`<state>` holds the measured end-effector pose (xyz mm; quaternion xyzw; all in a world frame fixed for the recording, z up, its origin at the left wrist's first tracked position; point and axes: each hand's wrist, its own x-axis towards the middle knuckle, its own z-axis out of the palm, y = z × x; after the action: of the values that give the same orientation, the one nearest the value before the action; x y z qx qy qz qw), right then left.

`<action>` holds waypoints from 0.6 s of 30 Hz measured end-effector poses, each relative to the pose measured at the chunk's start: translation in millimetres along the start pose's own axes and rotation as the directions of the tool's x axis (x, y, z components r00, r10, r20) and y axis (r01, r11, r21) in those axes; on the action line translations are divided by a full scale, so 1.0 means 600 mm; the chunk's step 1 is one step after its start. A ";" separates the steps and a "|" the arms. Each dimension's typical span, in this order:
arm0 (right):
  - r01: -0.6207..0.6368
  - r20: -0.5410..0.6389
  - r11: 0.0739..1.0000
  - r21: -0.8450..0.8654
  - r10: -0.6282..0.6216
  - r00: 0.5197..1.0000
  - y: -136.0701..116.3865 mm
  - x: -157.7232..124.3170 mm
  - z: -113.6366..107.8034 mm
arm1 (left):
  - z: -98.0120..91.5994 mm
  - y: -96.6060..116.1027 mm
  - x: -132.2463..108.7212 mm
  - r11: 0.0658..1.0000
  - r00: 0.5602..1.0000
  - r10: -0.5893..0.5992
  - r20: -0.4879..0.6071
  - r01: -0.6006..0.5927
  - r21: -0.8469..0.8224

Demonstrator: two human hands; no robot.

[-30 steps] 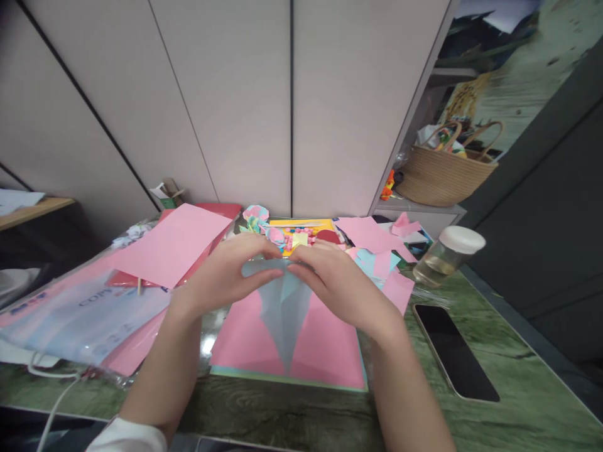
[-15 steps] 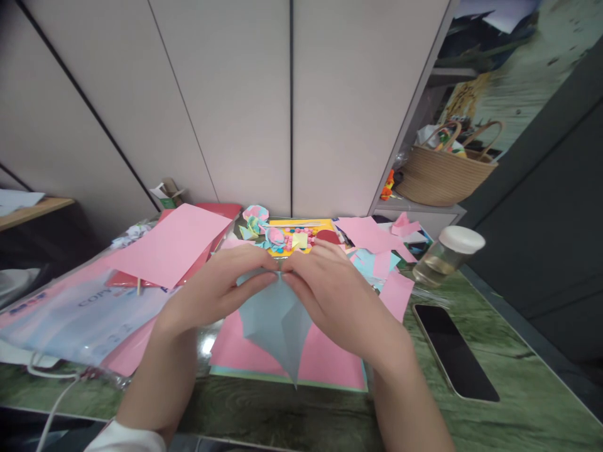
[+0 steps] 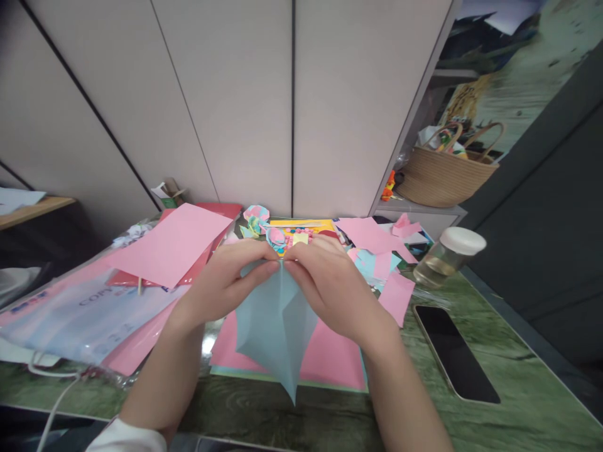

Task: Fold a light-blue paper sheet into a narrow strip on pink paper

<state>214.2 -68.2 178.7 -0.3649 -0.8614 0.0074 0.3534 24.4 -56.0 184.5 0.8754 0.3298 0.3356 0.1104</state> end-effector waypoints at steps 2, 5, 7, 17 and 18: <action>-0.003 -0.008 1.000 0.021 0.003 1.000 0.004 0.002 0.004 | 0.003 -0.003 0.002 1.000 1.000 0.000 -0.019 0.000 -0.014; -0.002 -0.023 0.998 0.065 0.003 1.000 0.009 0.005 0.008 | 0.006 -0.007 0.004 0.999 0.999 -0.004 -0.039 0.003 -0.036; -0.003 -0.029 0.996 0.085 0.006 1.000 0.012 0.007 0.011 | 0.008 -0.009 0.005 0.999 0.999 -0.005 -0.054 0.003 -0.044; -0.006 -0.091 0.994 0.110 0.016 0.996 0.016 0.009 0.018 | 0.014 -0.008 0.007 0.995 0.993 -0.010 -0.118 -0.002 -0.101; -0.008 -0.098 0.994 0.110 0.019 0.995 0.016 0.009 0.019 | 0.015 -0.008 0.007 0.994 0.992 -0.010 -0.123 -0.003 -0.110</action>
<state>210.8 -54.9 170.5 -0.3507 -0.8385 0.0390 0.4152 30.3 -49.5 178.2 0.8451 0.3186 0.4064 0.1384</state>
